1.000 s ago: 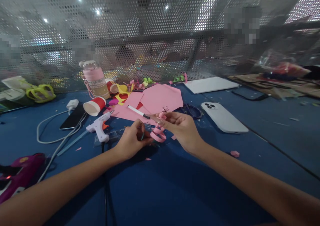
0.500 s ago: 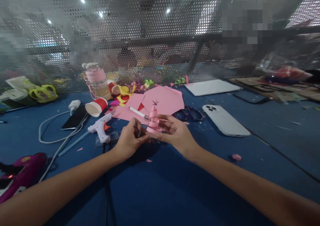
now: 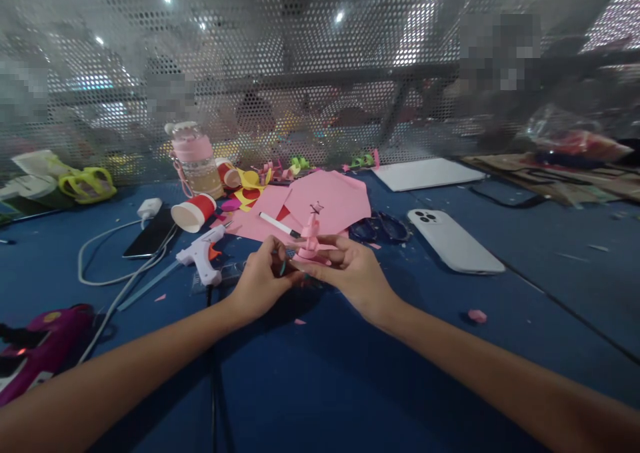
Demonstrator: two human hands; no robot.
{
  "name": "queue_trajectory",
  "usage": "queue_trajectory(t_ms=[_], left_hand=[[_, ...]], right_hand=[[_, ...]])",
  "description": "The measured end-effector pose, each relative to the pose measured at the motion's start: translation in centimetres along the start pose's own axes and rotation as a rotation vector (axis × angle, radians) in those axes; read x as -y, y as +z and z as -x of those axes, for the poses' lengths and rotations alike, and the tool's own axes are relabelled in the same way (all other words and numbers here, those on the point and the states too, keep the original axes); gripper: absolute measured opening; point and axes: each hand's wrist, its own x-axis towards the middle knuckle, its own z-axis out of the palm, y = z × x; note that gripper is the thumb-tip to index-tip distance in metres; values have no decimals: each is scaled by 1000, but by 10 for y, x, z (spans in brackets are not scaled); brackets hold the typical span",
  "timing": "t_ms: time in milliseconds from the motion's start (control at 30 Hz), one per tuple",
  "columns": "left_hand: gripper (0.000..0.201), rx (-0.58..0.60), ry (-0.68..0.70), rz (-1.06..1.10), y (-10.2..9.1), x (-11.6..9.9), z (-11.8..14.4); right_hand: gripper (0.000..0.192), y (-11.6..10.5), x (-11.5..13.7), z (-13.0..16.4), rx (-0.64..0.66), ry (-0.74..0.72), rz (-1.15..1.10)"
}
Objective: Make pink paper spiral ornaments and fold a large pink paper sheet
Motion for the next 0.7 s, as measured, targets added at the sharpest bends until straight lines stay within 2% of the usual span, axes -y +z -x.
queue_trajectory(t_ms=[133, 300, 367, 467, 567, 700], left_hand=[[33, 4, -14, 10, 0, 0, 0], [38, 6, -60, 212, 0, 3, -3], [39, -21, -78, 314, 0, 4, -5], [42, -90, -129, 436, 1, 4, -7], [44, -119, -146, 460, 1, 4, -7], [40, -94, -137, 419, 0, 5, -6]], right_hand=[[50, 0, 0, -1, 18, 30, -8], [60, -3, -2, -4, 40, -15, -43], [56, -6, -3, -5, 29, -44, -87], [40, -11, -4, -7, 19, -93, -138], [36, -11, -3, -5, 28, -119, -131], [44, -7, -3, 0, 115, -94, -91]])
